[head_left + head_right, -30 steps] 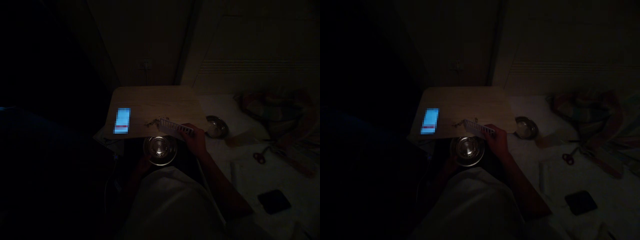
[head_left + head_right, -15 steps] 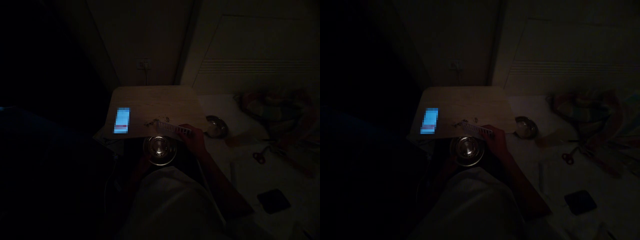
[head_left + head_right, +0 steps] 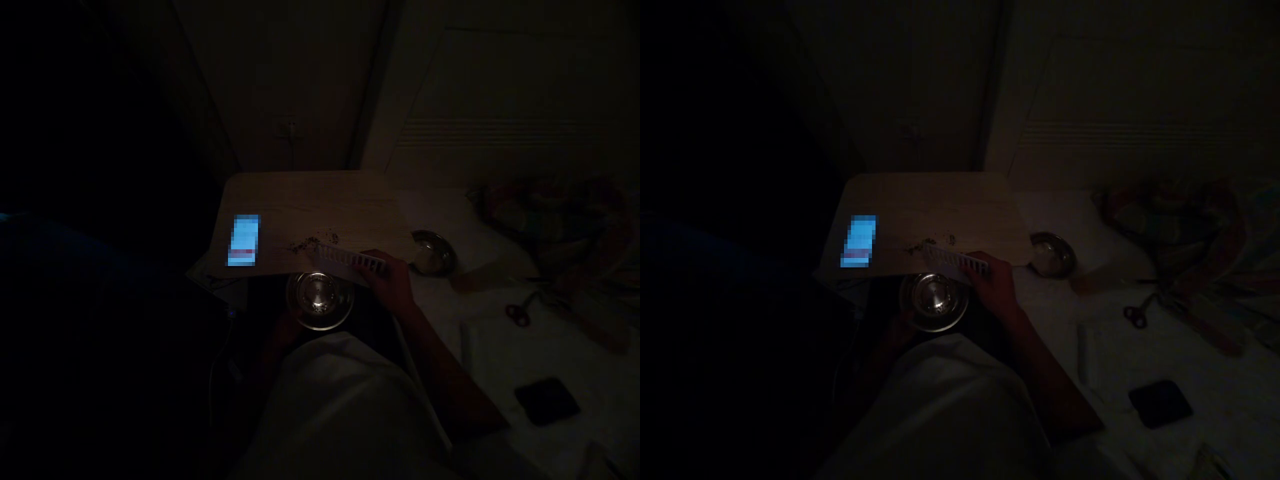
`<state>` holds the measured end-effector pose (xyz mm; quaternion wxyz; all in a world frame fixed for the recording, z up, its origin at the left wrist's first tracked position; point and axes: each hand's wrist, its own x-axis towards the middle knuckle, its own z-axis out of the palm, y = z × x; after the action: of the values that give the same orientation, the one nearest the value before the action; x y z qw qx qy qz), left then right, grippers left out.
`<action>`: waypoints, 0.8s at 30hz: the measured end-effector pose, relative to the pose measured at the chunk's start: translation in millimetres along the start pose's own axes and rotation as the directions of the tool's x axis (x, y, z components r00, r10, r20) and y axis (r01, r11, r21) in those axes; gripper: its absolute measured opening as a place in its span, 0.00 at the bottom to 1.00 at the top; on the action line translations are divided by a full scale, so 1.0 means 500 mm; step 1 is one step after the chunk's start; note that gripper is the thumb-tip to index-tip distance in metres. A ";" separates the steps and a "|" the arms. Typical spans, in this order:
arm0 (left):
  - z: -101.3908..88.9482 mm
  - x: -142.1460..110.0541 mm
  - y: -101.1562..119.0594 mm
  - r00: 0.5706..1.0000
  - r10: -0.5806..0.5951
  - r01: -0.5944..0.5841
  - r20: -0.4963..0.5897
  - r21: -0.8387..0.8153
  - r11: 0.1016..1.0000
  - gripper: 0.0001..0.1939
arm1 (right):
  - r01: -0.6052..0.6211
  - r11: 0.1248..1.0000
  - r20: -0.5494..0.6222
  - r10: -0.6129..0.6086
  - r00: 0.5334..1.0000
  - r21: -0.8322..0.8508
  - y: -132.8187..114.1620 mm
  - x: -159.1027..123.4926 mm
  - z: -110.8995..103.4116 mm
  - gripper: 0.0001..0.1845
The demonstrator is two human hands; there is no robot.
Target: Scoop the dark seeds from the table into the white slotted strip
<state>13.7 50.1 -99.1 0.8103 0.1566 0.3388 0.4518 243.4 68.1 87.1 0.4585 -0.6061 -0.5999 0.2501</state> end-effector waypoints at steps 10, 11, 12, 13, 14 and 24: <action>0.057 -0.015 0.031 0.976 0.111 -0.112 0.188 -0.003 0.994 0.36 | 0.025 0.999 -0.048 -0.027 0.999 -0.037 0.011 0.005 -0.005 0.09; 0.059 -0.015 0.032 0.972 0.139 -0.140 0.192 -0.009 0.990 0.37 | 0.026 0.999 -0.048 -0.028 0.998 -0.034 0.009 0.005 -0.004 0.09; 0.060 -0.015 0.032 0.977 0.133 -0.137 0.167 0.007 0.991 0.33 | 0.025 0.999 -0.046 -0.026 0.999 -0.033 0.007 0.004 -0.002 0.09; 0.059 -0.015 0.032 0.982 0.109 -0.113 0.154 0.016 0.993 0.28 | 0.021 0.999 -0.042 -0.023 0.999 -0.032 0.005 0.003 0.000 0.09; 0.057 -0.015 0.031 0.984 0.095 -0.099 0.152 0.021 0.995 0.28 | 0.017 0.999 -0.035 -0.018 0.999 -0.030 0.003 0.003 0.001 0.09; 0.045 -0.011 0.030 0.991 0.018 -0.022 0.131 0.026 0.999 0.33 | 0.031 0.999 0.006 -0.031 0.999 -0.006 -0.004 0.005 0.000 0.09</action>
<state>17.8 54.7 -72.3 0.8239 0.2006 0.2895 0.4440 242.7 70.3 89.7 0.4586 -0.5975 -0.6114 0.2427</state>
